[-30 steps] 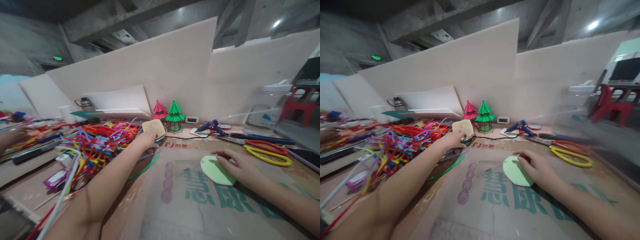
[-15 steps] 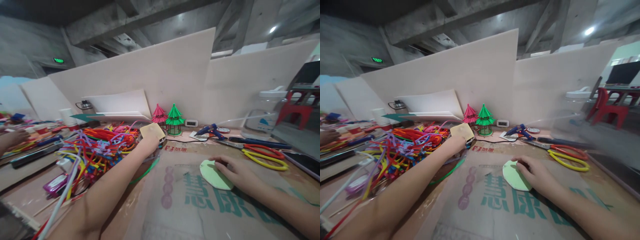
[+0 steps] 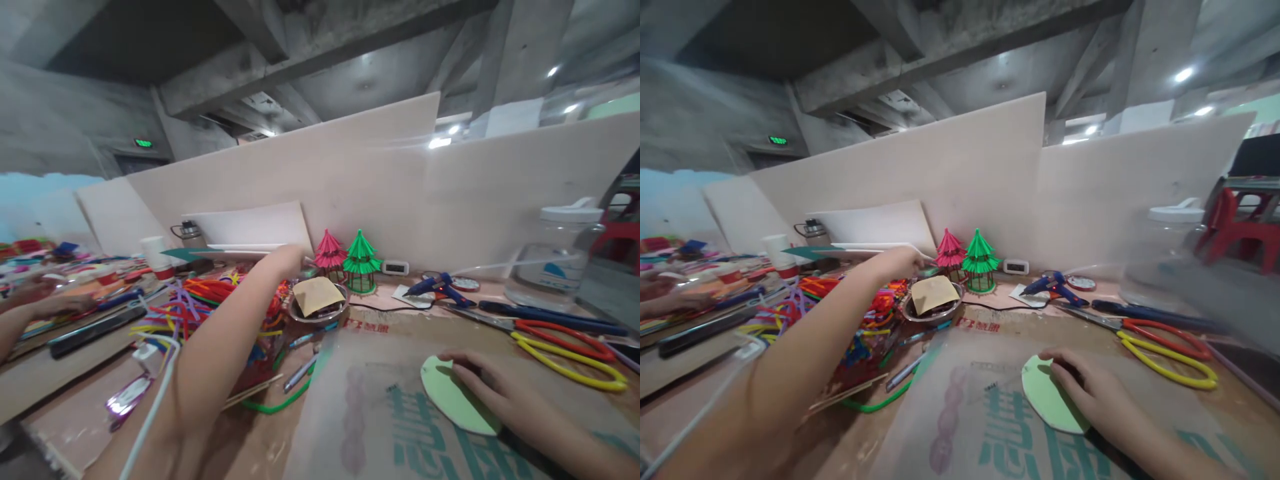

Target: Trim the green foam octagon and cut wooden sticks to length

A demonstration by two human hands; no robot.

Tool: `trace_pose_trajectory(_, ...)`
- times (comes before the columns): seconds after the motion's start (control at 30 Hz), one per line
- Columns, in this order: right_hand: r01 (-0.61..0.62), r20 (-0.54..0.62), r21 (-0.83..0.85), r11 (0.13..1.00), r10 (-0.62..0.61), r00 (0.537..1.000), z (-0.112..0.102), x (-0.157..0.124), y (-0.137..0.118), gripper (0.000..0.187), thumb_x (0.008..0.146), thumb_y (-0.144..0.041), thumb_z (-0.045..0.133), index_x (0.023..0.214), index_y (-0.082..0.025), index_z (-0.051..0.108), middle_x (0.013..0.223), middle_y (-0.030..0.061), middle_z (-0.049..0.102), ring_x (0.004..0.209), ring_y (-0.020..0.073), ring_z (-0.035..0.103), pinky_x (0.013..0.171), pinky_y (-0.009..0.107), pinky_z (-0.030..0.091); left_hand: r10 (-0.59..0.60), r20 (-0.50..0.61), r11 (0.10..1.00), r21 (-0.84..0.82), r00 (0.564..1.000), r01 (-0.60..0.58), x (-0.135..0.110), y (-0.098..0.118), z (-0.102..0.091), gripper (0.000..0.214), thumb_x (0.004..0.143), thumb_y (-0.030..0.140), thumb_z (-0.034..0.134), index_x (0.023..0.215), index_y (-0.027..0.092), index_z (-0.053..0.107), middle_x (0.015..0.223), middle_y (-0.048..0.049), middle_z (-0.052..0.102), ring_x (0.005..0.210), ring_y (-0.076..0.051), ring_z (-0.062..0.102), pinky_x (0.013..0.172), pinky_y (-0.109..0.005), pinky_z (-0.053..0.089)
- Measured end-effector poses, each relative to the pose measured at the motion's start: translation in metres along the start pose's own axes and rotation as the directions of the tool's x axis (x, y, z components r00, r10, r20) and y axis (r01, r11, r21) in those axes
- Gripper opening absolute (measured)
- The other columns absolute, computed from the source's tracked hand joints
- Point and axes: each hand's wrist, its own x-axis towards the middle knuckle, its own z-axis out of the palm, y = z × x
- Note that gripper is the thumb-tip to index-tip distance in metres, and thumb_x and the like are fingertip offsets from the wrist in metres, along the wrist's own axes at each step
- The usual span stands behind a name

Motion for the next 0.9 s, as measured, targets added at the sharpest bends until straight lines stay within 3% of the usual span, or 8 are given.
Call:
trace_pose_trajectory(0.1, -0.006, -0.015, 0.008, 1.0, 0.006, 1.0, 0.002, 0.0, 0.003, 0.046, 0.083, -0.056, 0.046, 0.096, -0.021, 0.074, 0.103, 0.011, 0.074, 0.097, 0.0291, 0.07, 0.087, 0.041, 0.056, -0.048, 0.153, 0.999, 0.02, 0.987, 0.045, 0.021, -0.024, 0.0, 0.032, 0.091, 0.034, 0.059, 0.118, 0.016, 0.061, 0.123, -0.0076, 0.06, 0.103, -0.025, 0.061, 0.084, -0.04, 0.055)
trace_pose_trajectory(0.2, 0.003, -0.019, 0.001, 1.0, -0.003, 1.0, 0.002, 0.001, 0.003, 0.047, 0.083, -0.058, 0.046, 0.095, -0.022, 0.076, 0.102, 0.0106, 0.075, 0.096, 0.0286, 0.071, 0.086, 0.04, 0.057, -0.063, 0.263, 0.998, 0.018, 0.963, 0.06, 0.028, -0.036, 0.024, 0.035, 0.091, 0.033, 0.059, 0.12, 0.015, 0.058, 0.123, -0.0089, 0.059, 0.103, -0.024, 0.061, 0.084, -0.042, 0.055)
trace_pose_trajectory(0.3, 0.026, -0.028, -0.018, 1.0, -0.027, 0.999, 0.0, 0.0, 0.001, 0.046, 0.082, -0.058, 0.048, 0.093, -0.024, 0.077, 0.099, 0.0098, 0.076, 0.093, 0.028, 0.072, 0.083, 0.038, 0.059, -0.093, 0.319, 0.996, 0.046, 0.943, 0.082, 0.024, -0.047, 0.049, 0.033, 0.092, 0.034, 0.058, 0.119, 0.016, 0.058, 0.122, -0.0084, 0.06, 0.104, -0.024, 0.061, 0.086, -0.042, 0.054)
trace_pose_trajectory(0.43, 0.056, -0.039, -0.026, 0.998, -0.057, 0.998, -0.002, -0.001, -0.001, 0.043, 0.082, -0.058, 0.05, 0.091, -0.026, 0.077, 0.097, 0.0081, 0.076, 0.089, 0.0269, 0.073, 0.08, 0.036, 0.06, -0.121, 0.343, 0.992, 0.085, 0.931, 0.097, 0.021, -0.059, 0.066, 0.031, 0.092, 0.034, 0.058, 0.118, 0.017, 0.059, 0.122, -0.0078, 0.06, 0.105, -0.024, 0.061, 0.087, -0.041, 0.054)
trace_pose_trajectory(0.57, 0.088, -0.068, -0.023, 0.996, -0.089, 0.994, 0.0, -0.001, -0.001, 0.04, 0.084, -0.056, 0.051, 0.089, -0.025, 0.077, 0.094, 0.0085, 0.077, 0.086, 0.0255, 0.073, 0.076, 0.033, 0.061, -0.134, 0.315, 0.988, 0.11, 0.939, 0.104, 0.027, -0.062, 0.076, 0.032, 0.092, 0.035, 0.059, 0.118, 0.017, 0.059, 0.121, -0.0072, 0.06, 0.105, -0.025, 0.061, 0.087, -0.041, 0.054)
trace_pose_trajectory(0.67, 0.129, -0.062, -0.034, 0.991, -0.131, 0.989, 0.0, -0.002, 0.001, 0.037, 0.086, -0.052, 0.051, 0.088, -0.025, 0.076, 0.092, 0.0079, 0.077, 0.084, 0.0241, 0.073, 0.075, 0.032, 0.061, -0.17, 0.231, 0.98, 0.141, 0.958, 0.14, 0.03, -0.063, 0.077, 0.032, 0.092, 0.034, 0.058, 0.119, 0.017, 0.059, 0.122, -0.008, 0.06, 0.105, -0.024, 0.061, 0.087, -0.042, 0.054)
trace_pose_trajectory(0.9, 0.188, -0.067, -0.059, 0.98, -0.192, 0.979, -0.002, -0.002, 0.001, 0.034, 0.087, -0.049, 0.051, 0.086, -0.025, 0.075, 0.089, 0.0071, 0.076, 0.082, 0.0234, 0.073, 0.073, 0.032, 0.061, -0.311, 0.032, 0.942, 0.141, 0.95, 0.303, 0.025, -0.081, 0.057, 0.034, 0.092, 0.033, 0.058, 0.122, 0.016, 0.056, 0.122, -0.0099, 0.059, 0.104, -0.023, 0.061, 0.086, -0.043, 0.054)
